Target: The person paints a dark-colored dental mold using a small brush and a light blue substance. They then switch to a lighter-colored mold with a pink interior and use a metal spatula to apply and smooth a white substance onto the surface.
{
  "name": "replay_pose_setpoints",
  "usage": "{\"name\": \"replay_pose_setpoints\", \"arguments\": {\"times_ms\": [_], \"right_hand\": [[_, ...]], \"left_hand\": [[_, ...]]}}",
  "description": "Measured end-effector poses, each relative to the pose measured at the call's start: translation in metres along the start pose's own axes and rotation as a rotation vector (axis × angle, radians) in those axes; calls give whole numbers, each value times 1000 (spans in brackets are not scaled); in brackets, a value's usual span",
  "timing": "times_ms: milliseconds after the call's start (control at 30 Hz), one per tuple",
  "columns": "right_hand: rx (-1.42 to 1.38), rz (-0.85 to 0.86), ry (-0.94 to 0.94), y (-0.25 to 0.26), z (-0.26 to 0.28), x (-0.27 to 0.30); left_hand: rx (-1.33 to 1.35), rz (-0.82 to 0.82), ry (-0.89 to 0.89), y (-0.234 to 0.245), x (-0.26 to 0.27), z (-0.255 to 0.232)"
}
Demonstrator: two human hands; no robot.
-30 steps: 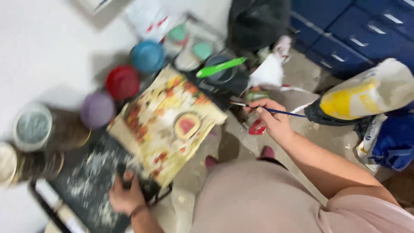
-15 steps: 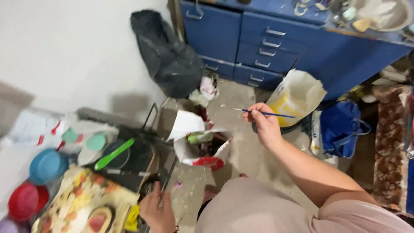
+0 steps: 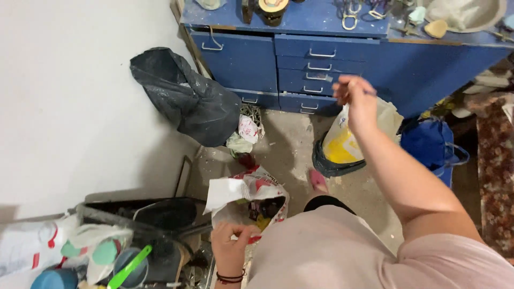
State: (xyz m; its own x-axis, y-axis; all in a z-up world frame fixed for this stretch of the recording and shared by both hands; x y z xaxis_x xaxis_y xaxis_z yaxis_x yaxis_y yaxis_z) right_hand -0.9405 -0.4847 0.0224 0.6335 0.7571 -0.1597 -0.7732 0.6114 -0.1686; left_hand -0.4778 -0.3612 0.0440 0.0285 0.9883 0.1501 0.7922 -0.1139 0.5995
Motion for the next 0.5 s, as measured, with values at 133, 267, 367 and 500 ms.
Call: {"name": "replay_pose_setpoints", "arguments": {"times_ms": [133,267,367,500], "right_hand": [[92,-78,33,-14,-31,-142],[166,-87,15,-36,-108,-305],[297,-81,-43,-55,-155,-402],[569,36,22,-83,-197,-495]], "left_hand": [[31,-52,-204,-57,-57,25],[-48,-55,48,-107,-123,-1],[-101,94,153,-132,-175,-57],[-219,250,201,-159,-238,-118]]}}
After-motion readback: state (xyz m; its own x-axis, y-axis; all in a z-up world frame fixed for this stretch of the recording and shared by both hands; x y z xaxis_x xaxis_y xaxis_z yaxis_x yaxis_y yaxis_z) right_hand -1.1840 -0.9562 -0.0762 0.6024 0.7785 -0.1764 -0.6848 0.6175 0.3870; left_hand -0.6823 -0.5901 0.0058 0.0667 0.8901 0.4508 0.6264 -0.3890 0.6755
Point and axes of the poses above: each hand's wrist, its own x-axis away from the middle knuckle, its own y-axis out of the back of the hand, z = x × y, the point moved 4 cm from there along -x, towards the middle knuckle, and after that the axes turned 6 degrees about y, right-handed, at the moved point
